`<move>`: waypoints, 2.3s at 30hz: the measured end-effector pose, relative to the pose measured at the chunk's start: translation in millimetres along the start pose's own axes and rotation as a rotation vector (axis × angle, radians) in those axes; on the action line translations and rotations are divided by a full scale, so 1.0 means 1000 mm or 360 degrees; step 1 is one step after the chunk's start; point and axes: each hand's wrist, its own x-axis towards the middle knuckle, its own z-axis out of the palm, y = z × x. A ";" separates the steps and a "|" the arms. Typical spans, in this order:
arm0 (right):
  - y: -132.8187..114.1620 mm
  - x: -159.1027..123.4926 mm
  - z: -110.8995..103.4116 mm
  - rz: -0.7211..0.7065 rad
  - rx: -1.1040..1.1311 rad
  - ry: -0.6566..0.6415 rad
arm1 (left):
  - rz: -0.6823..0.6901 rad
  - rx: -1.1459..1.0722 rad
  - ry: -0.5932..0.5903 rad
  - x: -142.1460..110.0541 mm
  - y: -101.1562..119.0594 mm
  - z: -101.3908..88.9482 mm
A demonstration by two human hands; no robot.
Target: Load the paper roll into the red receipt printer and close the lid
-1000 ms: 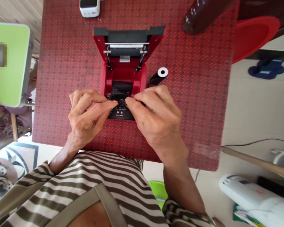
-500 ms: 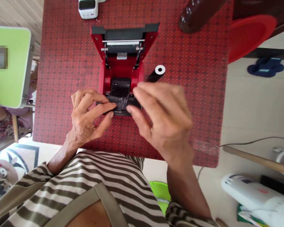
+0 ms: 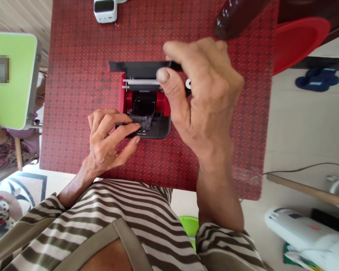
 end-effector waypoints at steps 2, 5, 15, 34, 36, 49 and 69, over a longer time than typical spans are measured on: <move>-0.005 -0.013 -0.003 -0.0021 0.0033 0.0026 | 0.0009 -0.0021 0.0002 0.001 0.000 0.000; -0.010 -0.029 -0.002 -0.0003 0.0115 0.0072 | -0.0007 -0.0027 0.0009 0.000 0.000 0.001; -0.011 -0.056 0.009 -0.0107 0.0207 0.0119 | -0.0051 0.0005 0.0008 -0.001 0.002 0.002; -0.015 -0.072 0.013 0.0025 0.0310 0.0075 | -0.1306 -0.1244 0.0123 -0.012 -0.057 0.048; -0.015 -0.075 0.015 0.0027 0.0301 0.0107 | -0.1330 -0.1289 0.0088 -0.013 -0.057 0.048; -0.018 -0.085 0.027 0.0088 0.0357 0.0233 | -0.1298 -0.1099 -0.0092 -0.023 -0.065 0.046; -0.039 -0.136 0.066 0.0577 0.0348 0.0608 | -0.1180 -0.1121 -0.0148 -0.036 -0.041 0.011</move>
